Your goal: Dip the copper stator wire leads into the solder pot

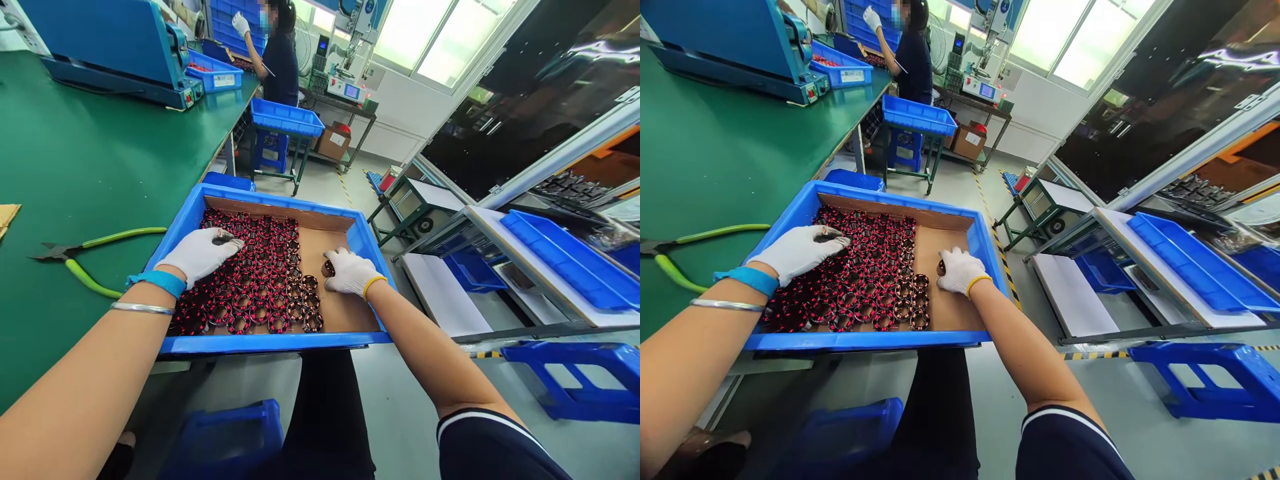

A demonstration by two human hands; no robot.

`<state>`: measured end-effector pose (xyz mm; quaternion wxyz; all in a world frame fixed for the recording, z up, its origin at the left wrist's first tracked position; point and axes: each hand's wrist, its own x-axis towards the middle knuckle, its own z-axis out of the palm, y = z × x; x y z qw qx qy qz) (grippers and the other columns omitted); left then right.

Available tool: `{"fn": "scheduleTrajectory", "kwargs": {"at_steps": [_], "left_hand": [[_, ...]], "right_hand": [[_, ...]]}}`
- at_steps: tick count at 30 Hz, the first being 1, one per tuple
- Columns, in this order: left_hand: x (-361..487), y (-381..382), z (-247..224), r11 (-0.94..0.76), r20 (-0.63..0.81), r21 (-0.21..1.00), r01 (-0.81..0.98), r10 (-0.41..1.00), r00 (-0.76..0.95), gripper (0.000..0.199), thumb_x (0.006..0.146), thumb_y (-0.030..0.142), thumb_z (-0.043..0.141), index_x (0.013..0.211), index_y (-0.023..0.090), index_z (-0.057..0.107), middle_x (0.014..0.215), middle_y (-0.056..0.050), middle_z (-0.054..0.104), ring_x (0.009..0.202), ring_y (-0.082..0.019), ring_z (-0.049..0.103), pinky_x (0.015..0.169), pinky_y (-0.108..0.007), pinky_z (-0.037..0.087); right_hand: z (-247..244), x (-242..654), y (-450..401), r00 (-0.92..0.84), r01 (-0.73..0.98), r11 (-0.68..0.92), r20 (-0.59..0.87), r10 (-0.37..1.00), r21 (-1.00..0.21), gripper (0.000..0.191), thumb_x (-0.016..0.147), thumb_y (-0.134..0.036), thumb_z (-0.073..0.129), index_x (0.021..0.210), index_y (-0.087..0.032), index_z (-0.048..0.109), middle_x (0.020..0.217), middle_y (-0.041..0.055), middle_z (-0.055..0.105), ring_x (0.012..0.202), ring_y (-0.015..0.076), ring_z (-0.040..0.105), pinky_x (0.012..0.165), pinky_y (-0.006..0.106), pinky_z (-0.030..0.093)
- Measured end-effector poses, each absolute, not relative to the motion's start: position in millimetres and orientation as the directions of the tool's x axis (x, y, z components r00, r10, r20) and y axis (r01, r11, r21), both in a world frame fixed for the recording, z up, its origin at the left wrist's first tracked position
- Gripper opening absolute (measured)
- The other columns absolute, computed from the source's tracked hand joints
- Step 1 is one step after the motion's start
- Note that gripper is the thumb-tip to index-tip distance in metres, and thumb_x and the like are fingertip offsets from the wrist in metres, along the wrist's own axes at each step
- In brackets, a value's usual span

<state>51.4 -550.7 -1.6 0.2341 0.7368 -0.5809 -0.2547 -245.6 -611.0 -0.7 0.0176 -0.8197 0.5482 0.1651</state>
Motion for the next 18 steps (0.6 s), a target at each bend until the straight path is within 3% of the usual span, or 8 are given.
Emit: {"fn": "scheduleTrajectory", "kwargs": {"at_steps": [4, 7, 9, 11, 13, 14, 16, 18], "left_hand": [[53.7, -552.7, -6.7, -0.194, -0.112, 0.637, -0.746, -0.981, 0.159, 0.053, 0.071, 0.060, 0.049, 0.103, 0.021, 0.066, 0.104, -0.005, 0.070, 0.098, -0.023, 0.063, 0.091, -0.029, 0.047], [54.4, -553.9, -8.5, -0.186, -0.114, 0.633, -0.751, -0.982, 0.147, 0.051, 0.072, 0.060, 0.049, 0.101, 0.022, 0.066, 0.104, -0.005, 0.070, 0.099, -0.023, 0.063, 0.091, -0.029, 0.047], [53.9, -553.7, -8.0, -0.179, -0.114, 0.622, -0.762, -0.984, 0.138, 0.051, 0.073, 0.060, 0.048, 0.101, 0.021, 0.066, 0.105, -0.005, 0.070, 0.100, -0.024, 0.062, 0.092, -0.030, 0.047], [53.2, -553.2, -7.2, -0.181, -0.121, 0.612, -0.770, -0.983, 0.135, 0.051, 0.073, 0.059, 0.048, 0.101, 0.021, 0.066, 0.105, -0.005, 0.070, 0.101, -0.024, 0.062, 0.093, -0.031, 0.047], [52.5, -552.6, -6.8, -0.187, -0.129, 0.608, -0.772, -0.982, 0.137, 0.050, 0.073, 0.058, 0.048, 0.102, 0.021, 0.066, 0.104, -0.004, 0.070, 0.101, -0.024, 0.062, 0.092, -0.031, 0.047], [52.2, -552.3, -6.6, -0.190, -0.128, 0.608, -0.771, -0.982, 0.141, 0.050, 0.073, 0.058, 0.048, 0.101, 0.021, 0.067, 0.103, -0.004, 0.070, 0.101, -0.024, 0.062, 0.092, -0.030, 0.047], [51.5, -551.7, -6.1, -0.187, -0.121, 0.613, -0.768, -0.982, 0.143, 0.049, 0.073, 0.058, 0.049, 0.100, 0.022, 0.067, 0.102, -0.003, 0.071, 0.100, -0.024, 0.062, 0.091, -0.030, 0.048], [50.7, -551.1, -4.7, -0.193, -0.126, 0.612, -0.767, -0.981, 0.146, 0.048, 0.072, 0.058, 0.049, 0.098, 0.022, 0.068, 0.101, -0.002, 0.071, 0.100, -0.024, 0.062, 0.089, -0.029, 0.048]], "right_hand": [[-1.8, -245.4, -613.9, 0.368, -0.895, -0.414, -0.251, -0.895, 0.166, 0.047, 0.077, -0.038, 0.052, 0.119, -0.017, 0.058, 0.114, 0.0149, 0.061, 0.105, 0.0326, 0.058, 0.083, 0.044, 0.048], [-4.4, -240.1, -616.8, 0.458, -0.864, -0.484, -0.184, -0.870, 0.136, 0.044, 0.078, -0.039, 0.054, 0.115, -0.016, 0.061, 0.112, 0.0148, 0.064, 0.106, 0.0322, 0.058, 0.093, 0.046, 0.043], [-7.6, -234.6, -619.2, 0.476, -0.875, -0.485, -0.170, -0.863, 0.009, 0.050, 0.076, -0.038, 0.055, 0.124, -0.021, 0.057, 0.120, 0.0109, 0.062, 0.110, 0.0313, 0.056, 0.094, 0.046, 0.043], [-9.9, -232.4, -622.4, 0.527, -0.847, -0.488, -0.218, -0.821, -0.209, 0.063, 0.073, -0.032, 0.057, 0.136, -0.027, 0.045, 0.130, 0.0039, 0.057, 0.115, 0.0272, 0.055, 0.094, 0.042, 0.045], [-9.0, -236.2, -625.3, 0.600, -0.776, -0.490, -0.226, -0.767, -0.398, 0.075, 0.070, -0.024, 0.057, 0.142, -0.027, 0.035, 0.134, 0.0001, 0.055, 0.118, 0.0216, 0.053, 0.098, 0.035, 0.044], [-6.9, -240.2, -625.9, 0.605, -0.760, -0.483, -0.201, -0.771, -0.436, 0.078, 0.070, -0.021, 0.057, 0.144, -0.026, 0.032, 0.134, 0.0000, 0.054, 0.119, 0.0199, 0.052, 0.101, 0.033, 0.042], [-0.5, -250.1, -624.6, 0.497, -0.829, -0.425, -0.128, -0.859, -0.363, 0.075, 0.072, -0.024, 0.057, 0.143, -0.026, 0.034, 0.136, 0.0024, 0.052, 0.121, 0.0222, 0.051, 0.102, 0.037, 0.041], [6.0, -258.2, -620.6, 0.305, -0.943, -0.291, -0.071, -0.950, -0.160, 0.065, 0.077, -0.033, 0.055, 0.140, -0.026, 0.038, 0.136, 0.0076, 0.052, 0.119, 0.0297, 0.052, 0.097, 0.047, 0.043]]}}
